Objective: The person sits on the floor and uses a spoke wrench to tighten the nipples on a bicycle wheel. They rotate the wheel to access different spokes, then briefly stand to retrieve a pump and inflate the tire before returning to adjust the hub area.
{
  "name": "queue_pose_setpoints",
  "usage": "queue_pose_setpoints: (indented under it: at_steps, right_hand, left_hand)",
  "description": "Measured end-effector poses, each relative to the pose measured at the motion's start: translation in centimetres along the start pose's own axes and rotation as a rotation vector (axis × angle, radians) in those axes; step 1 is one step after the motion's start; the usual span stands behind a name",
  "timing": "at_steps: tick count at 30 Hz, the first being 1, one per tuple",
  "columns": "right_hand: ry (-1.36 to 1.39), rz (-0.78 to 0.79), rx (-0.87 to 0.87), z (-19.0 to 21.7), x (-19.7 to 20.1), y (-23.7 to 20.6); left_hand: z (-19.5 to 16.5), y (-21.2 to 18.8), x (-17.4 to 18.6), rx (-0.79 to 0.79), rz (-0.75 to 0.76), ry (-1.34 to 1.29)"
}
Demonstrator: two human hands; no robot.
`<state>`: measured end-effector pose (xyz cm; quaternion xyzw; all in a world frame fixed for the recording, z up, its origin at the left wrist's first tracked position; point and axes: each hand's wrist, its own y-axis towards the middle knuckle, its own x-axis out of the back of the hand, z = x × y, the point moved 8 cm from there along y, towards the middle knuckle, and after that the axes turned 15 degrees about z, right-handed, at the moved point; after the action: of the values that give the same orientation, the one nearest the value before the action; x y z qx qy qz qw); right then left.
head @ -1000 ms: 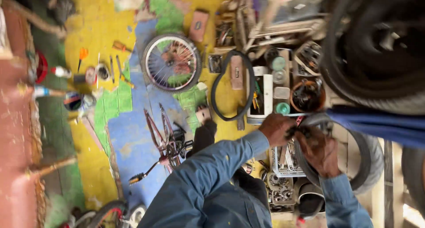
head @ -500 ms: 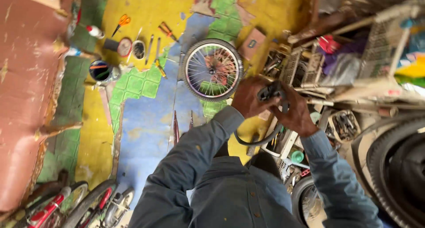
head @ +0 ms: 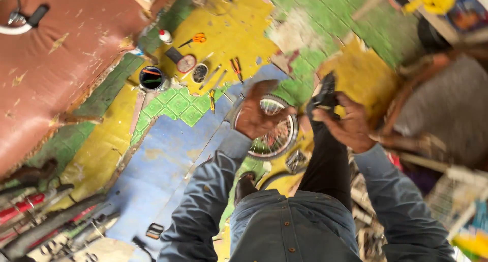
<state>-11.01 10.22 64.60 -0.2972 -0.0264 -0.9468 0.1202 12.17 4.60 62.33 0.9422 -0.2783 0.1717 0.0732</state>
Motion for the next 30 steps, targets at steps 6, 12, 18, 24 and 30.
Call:
queue_pose_setpoints:
  at_steps: [6, 12, 18, 24, 30]
  right_hand:
    - [-0.337, 0.072, 0.129, -9.7, 10.4, 18.0]
    - [-0.207, 0.238, 0.384, -16.6, 16.5, 41.5]
    - [-0.195, 0.401, 0.459, -15.7, 17.1, 54.4]
    - [-0.205, 0.645, 0.551, -12.0, 12.3, 62.0]
    - [-0.243, 0.724, 0.672, -8.8, 7.1, 67.1]
  left_hand:
    - [6.3, 10.0, 7.3, 0.127, -0.433, 0.122]
    - [9.9, 27.3, 9.3, 0.273, -0.730, 0.133]
    - [11.4, 40.5, 12.3, 0.334, -0.794, 0.040]
    - [12.1, 40.8, 16.3, 0.452, -0.945, 0.042]
    - [16.1, 38.9, 20.3, 0.543, -1.107, 0.099]
